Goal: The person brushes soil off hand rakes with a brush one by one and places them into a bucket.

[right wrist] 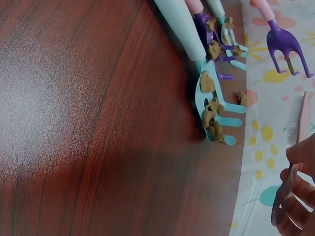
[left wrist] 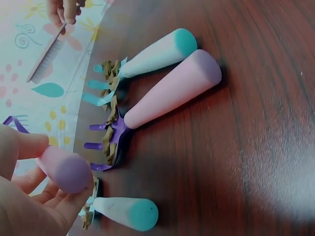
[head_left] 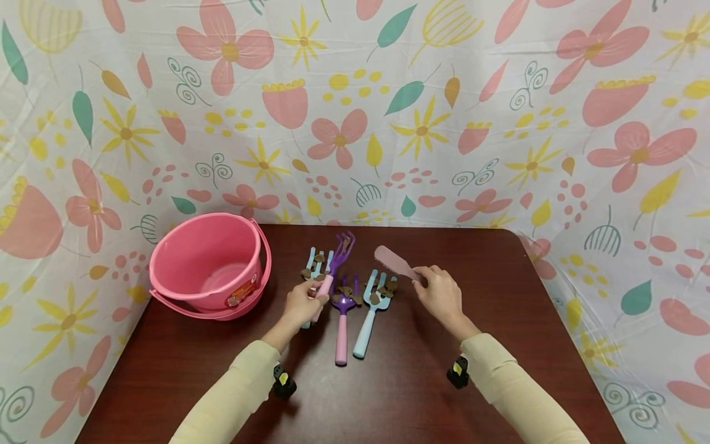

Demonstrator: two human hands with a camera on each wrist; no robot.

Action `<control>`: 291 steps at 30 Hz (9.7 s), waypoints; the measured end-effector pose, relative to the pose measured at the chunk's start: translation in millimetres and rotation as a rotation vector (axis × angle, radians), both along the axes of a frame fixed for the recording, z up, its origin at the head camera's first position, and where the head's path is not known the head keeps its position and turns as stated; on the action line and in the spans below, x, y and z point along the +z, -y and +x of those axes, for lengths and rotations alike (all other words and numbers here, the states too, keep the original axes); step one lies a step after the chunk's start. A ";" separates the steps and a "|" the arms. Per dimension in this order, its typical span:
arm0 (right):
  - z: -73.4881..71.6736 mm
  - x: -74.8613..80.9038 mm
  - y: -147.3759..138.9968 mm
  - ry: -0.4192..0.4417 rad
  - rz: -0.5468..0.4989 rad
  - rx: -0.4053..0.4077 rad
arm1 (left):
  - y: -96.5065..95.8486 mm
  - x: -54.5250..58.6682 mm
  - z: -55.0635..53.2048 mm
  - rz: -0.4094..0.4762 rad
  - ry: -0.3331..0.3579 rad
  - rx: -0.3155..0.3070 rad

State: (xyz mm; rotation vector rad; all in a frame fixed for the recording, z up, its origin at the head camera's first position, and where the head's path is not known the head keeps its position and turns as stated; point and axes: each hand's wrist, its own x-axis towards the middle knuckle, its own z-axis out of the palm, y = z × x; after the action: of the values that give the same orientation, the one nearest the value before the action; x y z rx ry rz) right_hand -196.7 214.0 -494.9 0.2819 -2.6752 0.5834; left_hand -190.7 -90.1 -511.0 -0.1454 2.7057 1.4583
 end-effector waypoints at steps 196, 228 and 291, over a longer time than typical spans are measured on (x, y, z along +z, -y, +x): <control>-24.7 -1.0 19.7 -0.083 -0.123 -0.027 | -22.9 -19.2 23.6 1.196 0.492 -0.415; -16.8 -1.5 27.2 -0.131 -0.108 0.141 | -23.6 -15.3 23.2 1.221 0.462 -0.416; -10.3 -3.4 37.2 -0.156 -0.088 0.230 | -22.1 -17.8 22.3 1.189 0.457 -0.416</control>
State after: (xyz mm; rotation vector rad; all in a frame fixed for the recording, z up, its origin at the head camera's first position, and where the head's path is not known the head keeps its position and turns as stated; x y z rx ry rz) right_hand -207.0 176.9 -498.3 0.5908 -2.4770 0.7146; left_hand -168.4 -68.0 -528.8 0.1307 1.1258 2.1966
